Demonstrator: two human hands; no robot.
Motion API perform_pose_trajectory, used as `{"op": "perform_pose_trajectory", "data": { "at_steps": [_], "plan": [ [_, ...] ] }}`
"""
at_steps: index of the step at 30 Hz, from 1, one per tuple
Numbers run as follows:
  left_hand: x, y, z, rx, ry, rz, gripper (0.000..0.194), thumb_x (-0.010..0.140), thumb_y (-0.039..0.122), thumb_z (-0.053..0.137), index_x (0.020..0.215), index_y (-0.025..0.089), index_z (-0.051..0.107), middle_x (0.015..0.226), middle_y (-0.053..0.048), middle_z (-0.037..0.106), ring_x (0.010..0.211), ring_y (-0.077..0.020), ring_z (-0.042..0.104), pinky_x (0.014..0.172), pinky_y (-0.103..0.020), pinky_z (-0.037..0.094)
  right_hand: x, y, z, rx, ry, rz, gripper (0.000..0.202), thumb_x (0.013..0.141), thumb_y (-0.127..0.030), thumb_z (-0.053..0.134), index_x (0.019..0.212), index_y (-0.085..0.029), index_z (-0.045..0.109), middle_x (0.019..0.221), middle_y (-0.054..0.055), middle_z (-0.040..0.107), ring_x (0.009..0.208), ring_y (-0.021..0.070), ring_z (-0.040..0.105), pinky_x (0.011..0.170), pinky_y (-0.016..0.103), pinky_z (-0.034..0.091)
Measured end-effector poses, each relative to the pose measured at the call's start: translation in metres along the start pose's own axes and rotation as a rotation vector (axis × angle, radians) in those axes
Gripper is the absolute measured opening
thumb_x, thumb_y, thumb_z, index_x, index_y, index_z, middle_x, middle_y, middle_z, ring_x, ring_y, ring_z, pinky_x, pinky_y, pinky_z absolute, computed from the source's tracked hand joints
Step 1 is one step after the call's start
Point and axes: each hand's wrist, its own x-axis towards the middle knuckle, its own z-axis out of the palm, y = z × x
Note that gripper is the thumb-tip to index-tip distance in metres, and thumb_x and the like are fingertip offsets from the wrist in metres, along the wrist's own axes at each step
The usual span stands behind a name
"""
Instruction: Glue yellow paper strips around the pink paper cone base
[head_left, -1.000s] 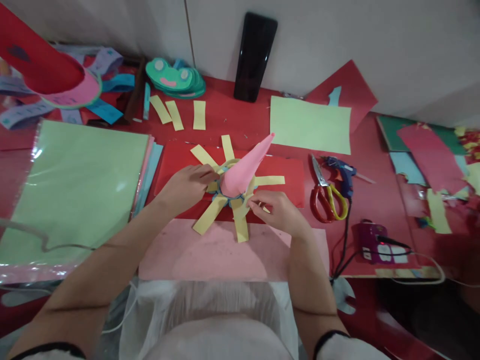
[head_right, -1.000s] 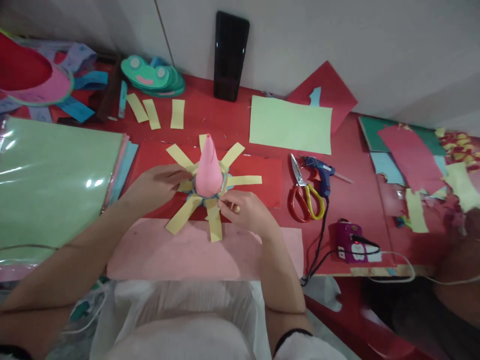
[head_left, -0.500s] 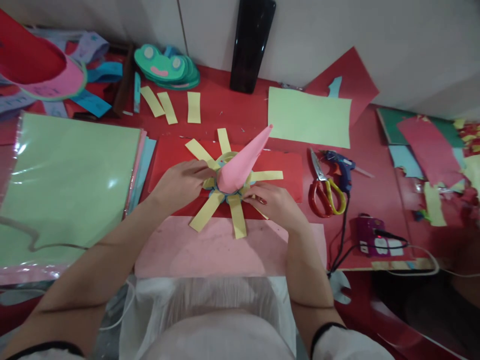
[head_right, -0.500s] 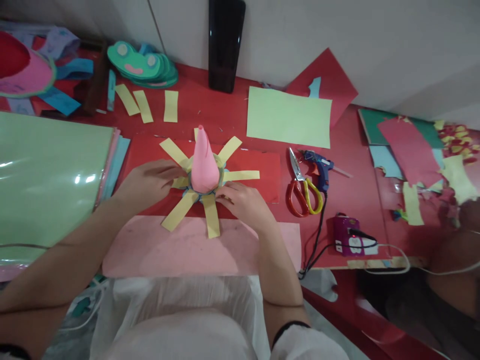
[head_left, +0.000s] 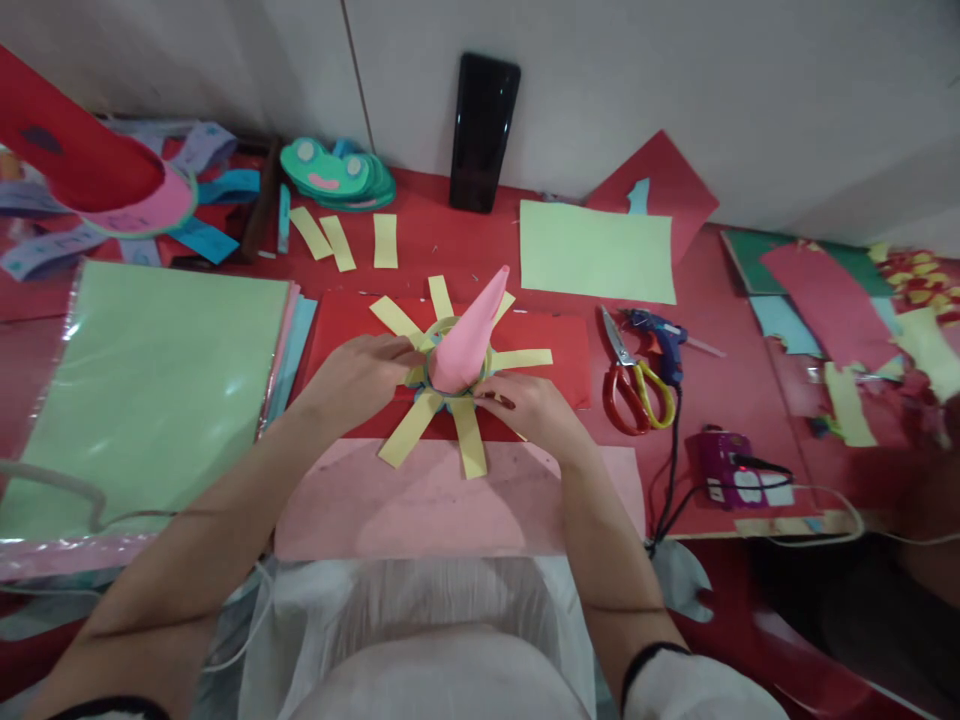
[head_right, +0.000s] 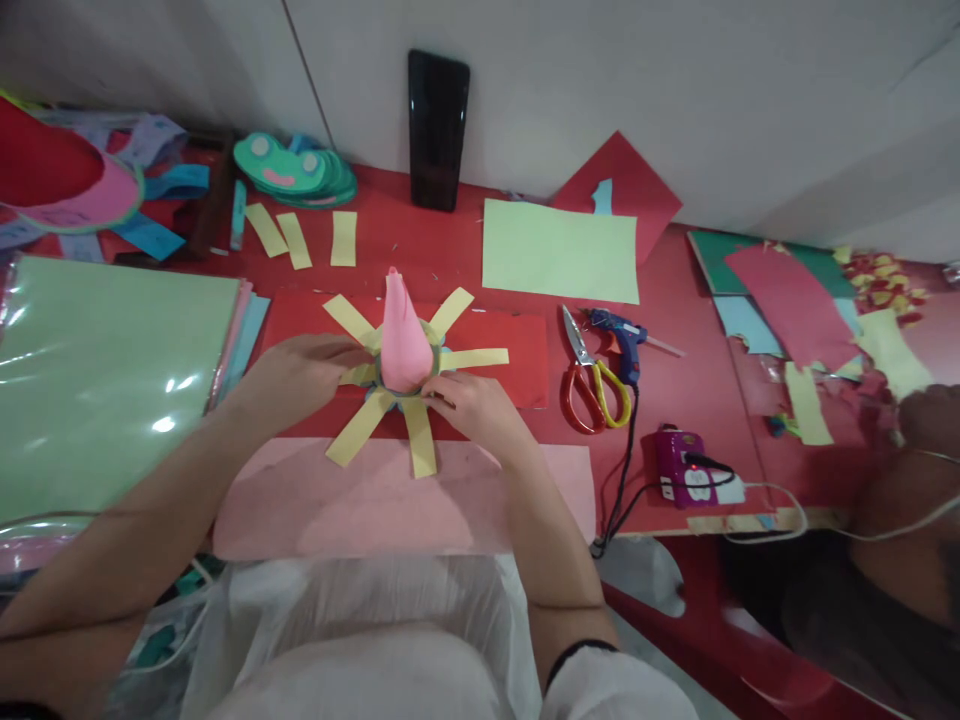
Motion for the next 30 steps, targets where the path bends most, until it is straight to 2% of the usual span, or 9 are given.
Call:
{"op": "perform_pose_trajectory", "data": {
  "at_steps": [4, 12, 17, 25, 30],
  "plan": [
    [-0.001, 0.003, -0.003, 0.126, -0.101, 0.016, 0.037, 0.080, 0.000, 0.041, 0.103, 0.018, 0.064, 0.101, -0.008, 0.067, 0.092, -0.0209, 0.063, 0.079, -0.033, 0.047, 0.002, -0.001, 0.002, -0.010, -0.006, 0.002, 0.015, 0.090, -0.022, 0.051, 0.089, -0.021, 0.066, 0.085, 0.002, 0.070, 0.074, 0.0118, 0.061, 0.059, 0.021, 0.035],
    [-0.007, 0.008, -0.003, 0.201, -0.044, 0.011, 0.034, 0.079, 0.001, 0.043, 0.100, 0.017, 0.064, 0.104, -0.007, 0.068, 0.090, -0.0210, 0.065, 0.078, -0.033, 0.049, 0.004, 0.002, 0.006, -0.027, -0.011, 0.001, 0.016, 0.090, -0.022, 0.050, 0.091, -0.023, 0.066, 0.087, 0.000, 0.071, 0.074, 0.0120, 0.060, 0.057, 0.022, 0.032],
    [-0.010, 0.009, 0.003, 0.174, -0.018, 0.012, 0.033, 0.080, 0.002, 0.044, 0.101, 0.019, 0.063, 0.100, -0.007, 0.068, 0.087, -0.0213, 0.065, 0.074, -0.033, 0.048, 0.004, 0.002, 0.006, -0.030, -0.023, 0.001, 0.015, 0.090, -0.022, 0.050, 0.092, -0.023, 0.065, 0.088, -0.001, 0.070, 0.074, 0.0116, 0.060, 0.058, 0.022, 0.032],
    [-0.003, 0.014, -0.009, 0.254, -0.116, 0.014, 0.035, 0.076, -0.004, 0.043, 0.097, 0.017, 0.062, 0.095, -0.006, 0.068, 0.084, -0.0203, 0.065, 0.074, -0.031, 0.048, 0.004, 0.000, 0.006, -0.037, -0.024, -0.001, 0.016, 0.090, -0.020, 0.050, 0.093, -0.023, 0.065, 0.090, 0.001, 0.071, 0.077, 0.0125, 0.061, 0.057, 0.022, 0.032],
    [-0.004, 0.017, -0.012, 0.254, -0.113, 0.049, 0.031, 0.078, -0.002, 0.040, 0.088, 0.017, 0.063, 0.084, -0.006, 0.068, 0.077, -0.0191, 0.065, 0.072, -0.031, 0.049, 0.004, -0.002, 0.005, -0.040, -0.022, 0.008, 0.017, 0.089, -0.019, 0.049, 0.093, -0.023, 0.066, 0.089, 0.001, 0.070, 0.075, 0.0121, 0.060, 0.057, 0.022, 0.032]
  ]
}}
